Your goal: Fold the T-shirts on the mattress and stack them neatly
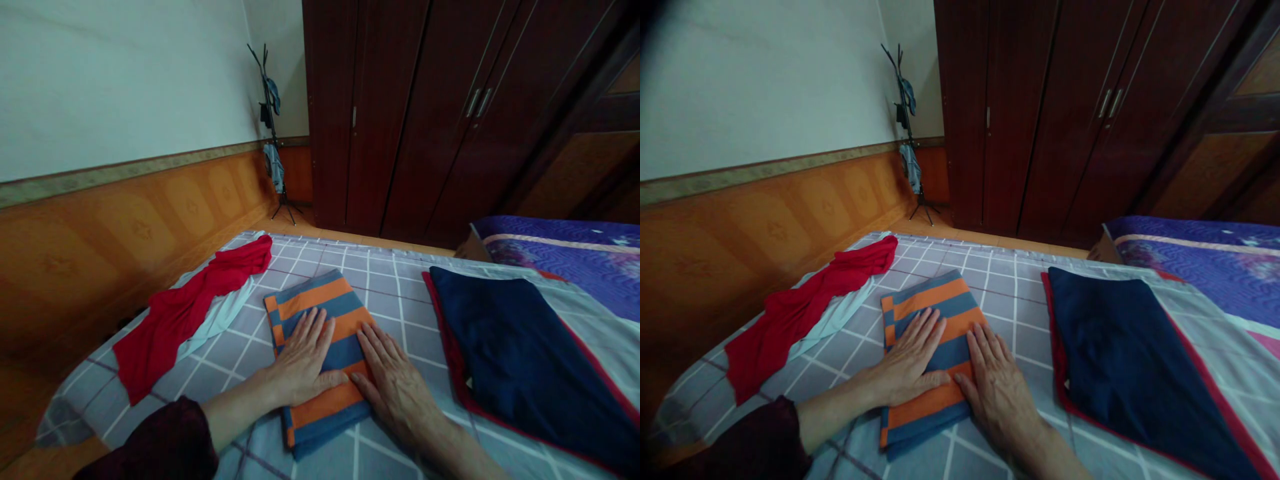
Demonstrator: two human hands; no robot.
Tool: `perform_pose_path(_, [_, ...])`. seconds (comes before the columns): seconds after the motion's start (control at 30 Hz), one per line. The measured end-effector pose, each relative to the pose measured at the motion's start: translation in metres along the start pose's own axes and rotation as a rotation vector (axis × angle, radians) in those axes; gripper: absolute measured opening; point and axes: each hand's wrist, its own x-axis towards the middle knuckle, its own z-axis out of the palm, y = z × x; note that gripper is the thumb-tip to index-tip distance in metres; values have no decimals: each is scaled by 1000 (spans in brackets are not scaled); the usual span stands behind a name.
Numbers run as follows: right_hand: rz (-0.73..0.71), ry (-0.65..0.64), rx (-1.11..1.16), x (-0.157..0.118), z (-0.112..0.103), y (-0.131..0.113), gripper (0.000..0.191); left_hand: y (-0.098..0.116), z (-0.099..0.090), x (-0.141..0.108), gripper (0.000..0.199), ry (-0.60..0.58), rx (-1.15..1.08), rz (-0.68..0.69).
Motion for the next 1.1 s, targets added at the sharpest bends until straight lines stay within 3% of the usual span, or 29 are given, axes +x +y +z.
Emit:
perform_pose_path(0.13, [-5, 8, -9, -1, -1, 1, 59, -11, 12, -19, 86, -7, -6, -159])
perform_pose_path(0.27, [3, 15, -4, 0, 0, -1, 59, -12, 2, -36, 88, -81, -24, -284])
perform_pose_path(0.37, [6, 13, 16, 1, 0, -1, 59, -15, -10, -27, 89, -78, -16, -275])
perform_pose_path(0.5, [11, -7, 16, 1, -1, -1, 59, -38, -15, 6, 80, 47, 69, -209])
perform_pose_path(0.63, [2, 1, 19, 1, -3, 0, 58, -73, -9, 27, 77, 44, 132, -363])
perform_pose_path(0.73, [2, -1, 7, 1, -3, 0, 58, -92, -4, 24, 77, 63, 154, -400])
perform_pose_path(0.9, [11, -27, -17, 2, -3, -1, 58, -106, -3, 8, 76, 91, 205, -491])
perform_pose_path(1.0, [4, -44, -23, 3, -5, -2, 58, -107, -7, 8, 73, 70, 220, -484])
perform_pose_path(1.1, [12, -56, -22, 2, -5, -2, 59, -95, -19, 17, 72, 84, 239, -516])
